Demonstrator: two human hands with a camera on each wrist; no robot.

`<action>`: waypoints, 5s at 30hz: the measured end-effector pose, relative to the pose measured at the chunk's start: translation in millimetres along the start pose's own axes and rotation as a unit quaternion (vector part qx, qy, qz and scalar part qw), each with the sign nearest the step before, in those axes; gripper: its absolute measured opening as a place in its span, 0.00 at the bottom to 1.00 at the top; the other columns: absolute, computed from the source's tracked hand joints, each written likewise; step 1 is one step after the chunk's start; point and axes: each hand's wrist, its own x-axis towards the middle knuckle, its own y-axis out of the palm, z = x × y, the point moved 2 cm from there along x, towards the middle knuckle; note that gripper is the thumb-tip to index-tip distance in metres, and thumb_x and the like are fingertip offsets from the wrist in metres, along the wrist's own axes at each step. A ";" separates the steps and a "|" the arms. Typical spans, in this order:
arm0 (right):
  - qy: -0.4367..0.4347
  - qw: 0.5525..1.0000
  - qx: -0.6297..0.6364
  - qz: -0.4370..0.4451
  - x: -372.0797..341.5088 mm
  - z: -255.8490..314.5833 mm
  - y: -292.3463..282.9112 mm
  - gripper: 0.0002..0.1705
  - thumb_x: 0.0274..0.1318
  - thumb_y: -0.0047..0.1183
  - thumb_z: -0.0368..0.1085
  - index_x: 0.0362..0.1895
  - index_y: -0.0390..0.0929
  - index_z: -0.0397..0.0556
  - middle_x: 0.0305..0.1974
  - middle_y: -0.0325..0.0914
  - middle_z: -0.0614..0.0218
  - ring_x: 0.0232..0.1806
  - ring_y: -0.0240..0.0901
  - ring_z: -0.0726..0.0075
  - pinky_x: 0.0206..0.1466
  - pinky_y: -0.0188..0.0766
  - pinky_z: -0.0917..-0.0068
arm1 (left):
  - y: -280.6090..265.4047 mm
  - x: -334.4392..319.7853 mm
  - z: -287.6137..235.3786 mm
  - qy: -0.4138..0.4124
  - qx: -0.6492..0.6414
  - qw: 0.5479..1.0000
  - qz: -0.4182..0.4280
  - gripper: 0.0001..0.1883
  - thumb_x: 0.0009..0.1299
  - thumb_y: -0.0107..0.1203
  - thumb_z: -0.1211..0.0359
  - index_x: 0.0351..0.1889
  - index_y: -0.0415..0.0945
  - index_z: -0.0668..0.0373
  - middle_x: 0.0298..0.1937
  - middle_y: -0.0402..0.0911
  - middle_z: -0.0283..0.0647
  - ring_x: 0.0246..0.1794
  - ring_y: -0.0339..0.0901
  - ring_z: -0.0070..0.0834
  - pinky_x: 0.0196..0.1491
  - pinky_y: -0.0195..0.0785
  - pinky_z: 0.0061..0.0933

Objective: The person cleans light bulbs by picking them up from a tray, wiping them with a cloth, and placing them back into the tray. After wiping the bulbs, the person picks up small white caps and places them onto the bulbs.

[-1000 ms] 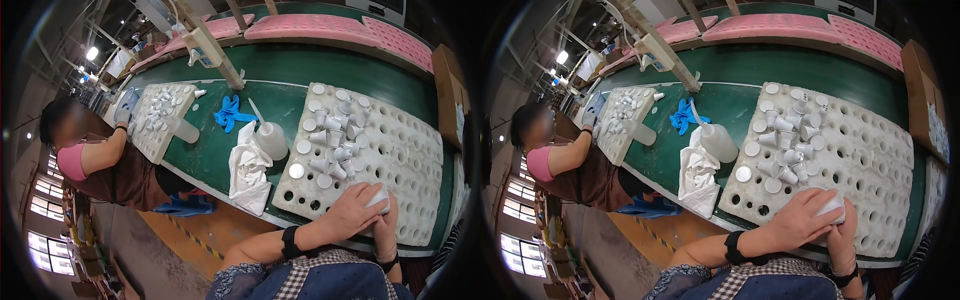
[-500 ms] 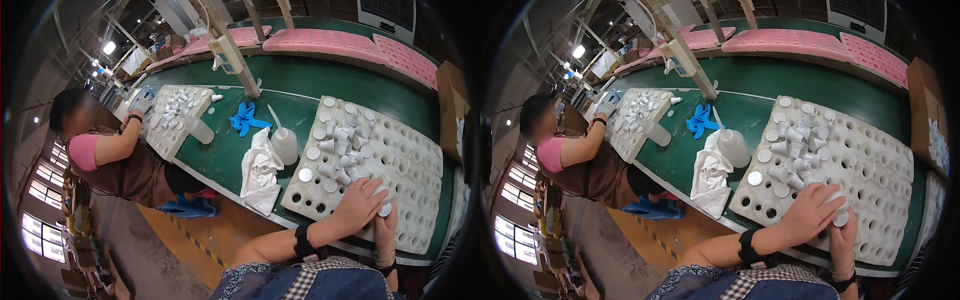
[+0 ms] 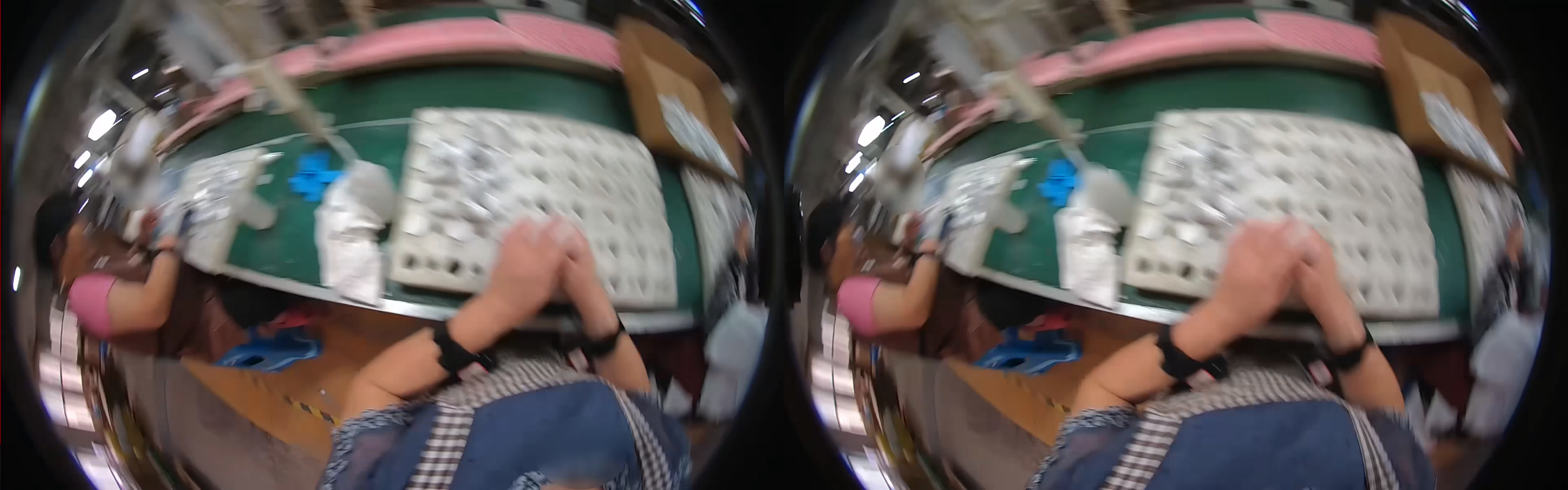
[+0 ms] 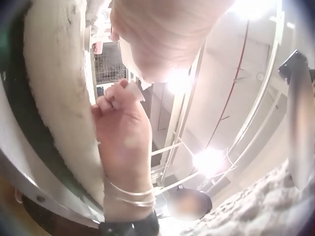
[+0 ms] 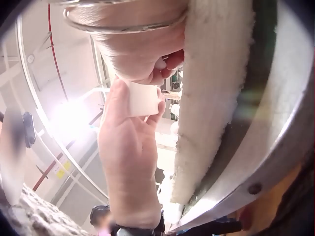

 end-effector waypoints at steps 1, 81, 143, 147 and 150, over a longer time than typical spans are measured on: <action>-0.017 0.999 0.036 -0.029 9.0 23.2 4.2 0.18 0.60 0.50 0.44 0.43 0.80 0.41 0.45 0.82 0.58 0.50 0.77 0.58 0.54 0.71 0.61 | 3.7 -2.1 7.9 -0.011 0.010 0.999 0.035 0.16 0.63 0.54 0.70 0.50 0.76 0.60 0.51 0.78 0.50 0.48 0.74 0.49 0.51 0.65 0.48; 0.076 0.990 0.084 0.089 -0.6 44.3 16.0 0.13 0.50 0.54 0.30 0.43 0.74 0.43 0.36 0.76 0.55 0.39 0.73 0.52 0.45 0.69 0.63 | -34.5 -6.9 29.0 -0.037 0.081 0.995 0.051 0.13 0.65 0.57 0.74 0.47 0.83 0.54 0.54 0.79 0.41 0.55 0.70 0.44 0.60 0.61 0.41; 0.293 0.884 0.364 -0.014 -7.2 66.3 2.5 0.27 0.72 0.44 0.38 0.71 0.59 0.45 0.36 0.75 0.63 0.27 0.71 0.74 0.36 0.76 0.74 | -34.2 -18.0 35.1 -0.113 -0.107 0.986 -0.057 0.15 0.71 0.55 0.69 0.54 0.77 0.62 0.57 0.76 0.47 0.57 0.71 0.41 0.61 0.62 0.42; 0.337 0.823 0.457 -0.019 -11.8 58.4 8.0 0.25 0.75 0.35 0.41 0.69 0.62 0.42 0.37 0.72 0.61 0.25 0.62 0.75 0.28 0.73 0.73 | -30.7 -10.5 22.5 0.010 0.070 0.995 0.064 0.13 0.73 0.49 0.69 0.52 0.80 0.59 0.57 0.77 0.44 0.57 0.71 0.46 0.61 0.62 0.42; 0.343 0.796 0.498 -0.017 -9.8 64.8 3.0 0.26 0.74 0.34 0.42 0.69 0.61 0.42 0.37 0.71 0.60 0.23 0.60 0.76 0.26 0.72 0.75 | -30.5 -15.3 46.8 -0.130 0.023 0.991 0.006 0.14 0.69 0.53 0.71 0.52 0.81 0.57 0.56 0.78 0.44 0.57 0.71 0.45 0.61 0.62 0.42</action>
